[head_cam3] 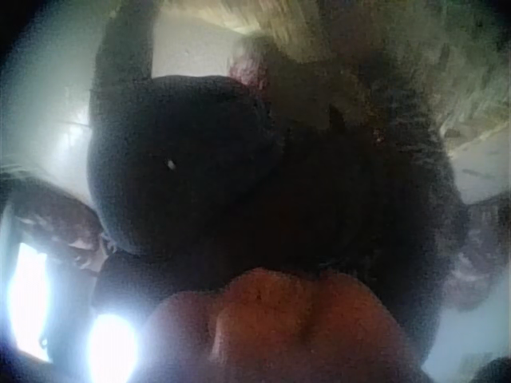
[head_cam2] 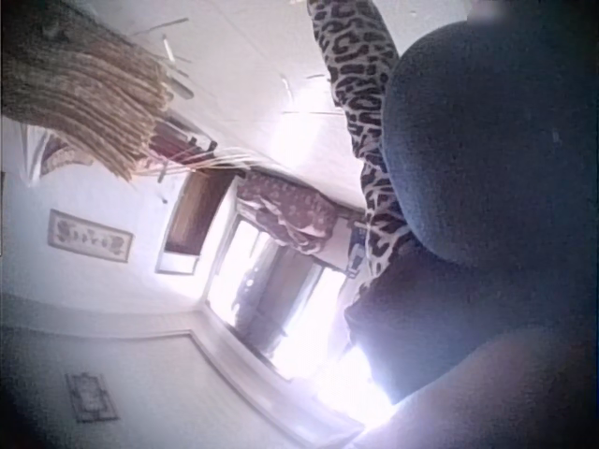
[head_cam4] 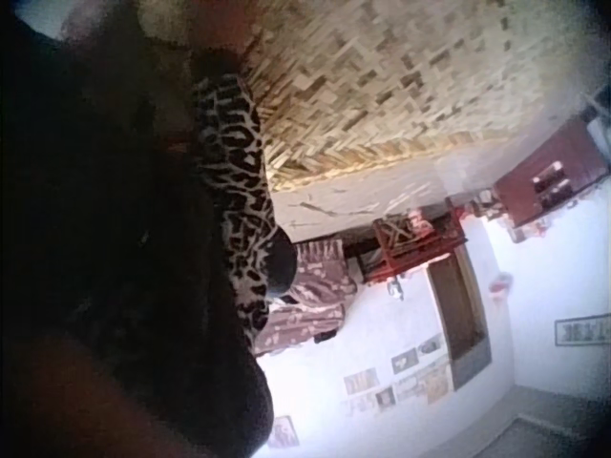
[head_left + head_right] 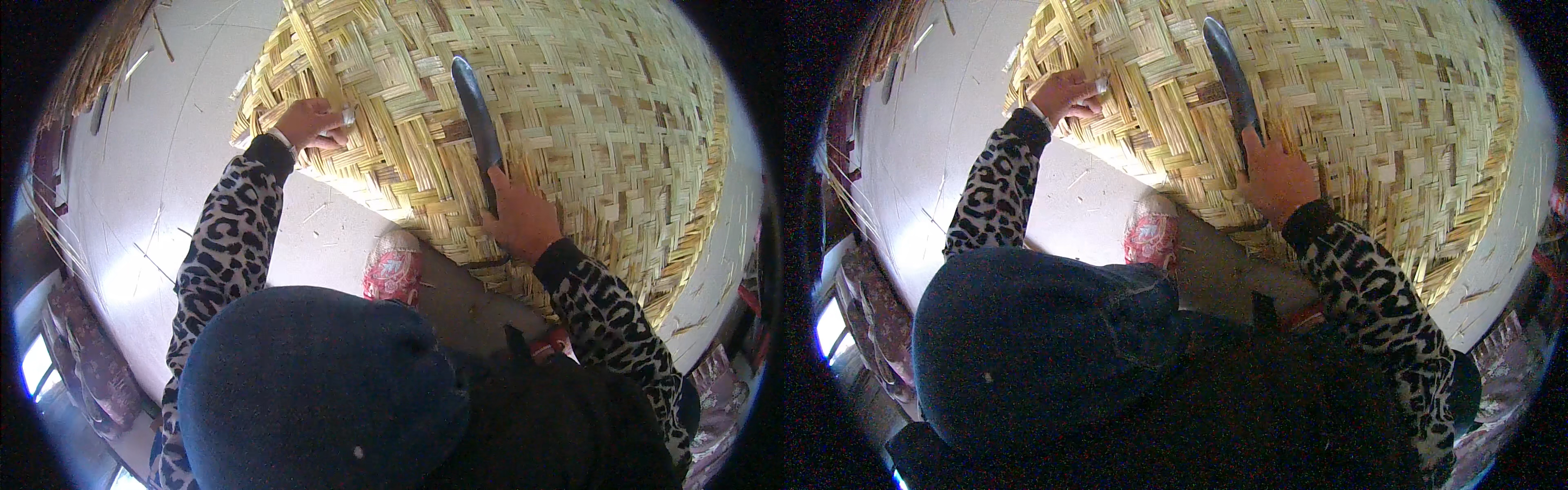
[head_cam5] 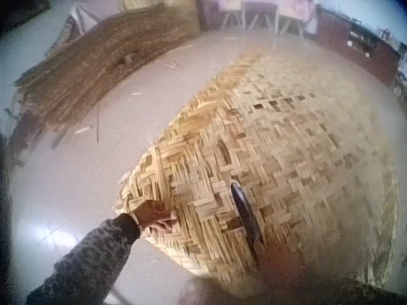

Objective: The person uses a curved knife to trim and adjust the edges of a large woven basket. They repeatedly tap and cut the woven material to refine the basket's shape and remove excess strands.

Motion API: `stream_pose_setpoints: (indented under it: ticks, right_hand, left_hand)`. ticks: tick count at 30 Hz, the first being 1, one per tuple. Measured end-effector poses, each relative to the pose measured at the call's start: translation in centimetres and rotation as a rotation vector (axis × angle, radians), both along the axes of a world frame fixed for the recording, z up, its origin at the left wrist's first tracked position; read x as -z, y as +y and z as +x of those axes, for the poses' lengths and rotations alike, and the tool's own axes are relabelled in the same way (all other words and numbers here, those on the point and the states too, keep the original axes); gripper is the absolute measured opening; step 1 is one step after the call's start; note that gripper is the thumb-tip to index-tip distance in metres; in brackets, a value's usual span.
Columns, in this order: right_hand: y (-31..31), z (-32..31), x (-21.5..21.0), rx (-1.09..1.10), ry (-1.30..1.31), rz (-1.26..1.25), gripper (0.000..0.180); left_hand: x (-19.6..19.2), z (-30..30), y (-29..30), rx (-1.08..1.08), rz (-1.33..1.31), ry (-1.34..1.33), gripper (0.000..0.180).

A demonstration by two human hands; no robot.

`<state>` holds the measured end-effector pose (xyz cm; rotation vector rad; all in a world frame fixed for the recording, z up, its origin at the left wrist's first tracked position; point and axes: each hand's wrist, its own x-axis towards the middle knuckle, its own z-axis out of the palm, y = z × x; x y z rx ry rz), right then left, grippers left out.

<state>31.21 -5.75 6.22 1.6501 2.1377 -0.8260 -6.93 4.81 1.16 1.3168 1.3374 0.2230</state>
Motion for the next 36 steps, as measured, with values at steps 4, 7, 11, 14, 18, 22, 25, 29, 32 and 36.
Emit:
stream_pose_setpoints:
  ticks: [4,7,11,14,18,22,25,29,32,36]
  right_hand:
    - [-0.3,0.5,1.7,0.034,0.049,0.047,0.061]
    - [-0.1,1.3,2.2,0.080,0.170,0.099,0.059]
    - [0.0,1.9,2.1,0.201,0.273,0.022,0.056]
    - [-0.2,1.7,2.3,0.290,0.292,0.044,0.054]
    - [-0.2,1.6,2.8,0.325,0.297,0.068,0.051]
    - [0.5,1.2,2.5,0.561,0.381,0.002,0.043]
    - [1.3,0.7,1.5,0.760,0.436,-0.065,0.037]
    - [1.4,-0.5,0.1,0.673,0.462,-0.020,0.038]
    - [1.4,-2.3,-0.3,0.360,0.665,0.143,0.041]
    - [3.4,-3.4,-1.5,-0.060,0.513,0.085,0.044]
  left_hand:
    - [-0.1,-1.1,2.9,-0.416,0.021,-0.182,0.020]
    - [0.8,-2.1,7.1,-0.610,-0.027,-0.330,0.014]
    - [2.0,-3.4,9.3,-0.612,-0.039,-0.290,0.013]
    - [2.5,-2.8,7.7,-0.682,-0.019,-0.331,0.015]
    - [3.1,-0.8,5.5,-0.667,-0.087,-0.284,0.013]
    - [2.8,-1.4,6.0,-0.630,-0.131,-0.334,0.014]
    - [2.4,-2.6,6.8,-0.611,-0.112,-0.353,0.012]
    - [1.7,-3.1,7.9,-0.540,-0.130,-0.372,0.017]
    - [1.7,-3.1,8.4,-0.567,-0.047,-0.239,0.020]
    - [2.6,-4.6,10.9,-0.484,0.063,-0.213,0.018]
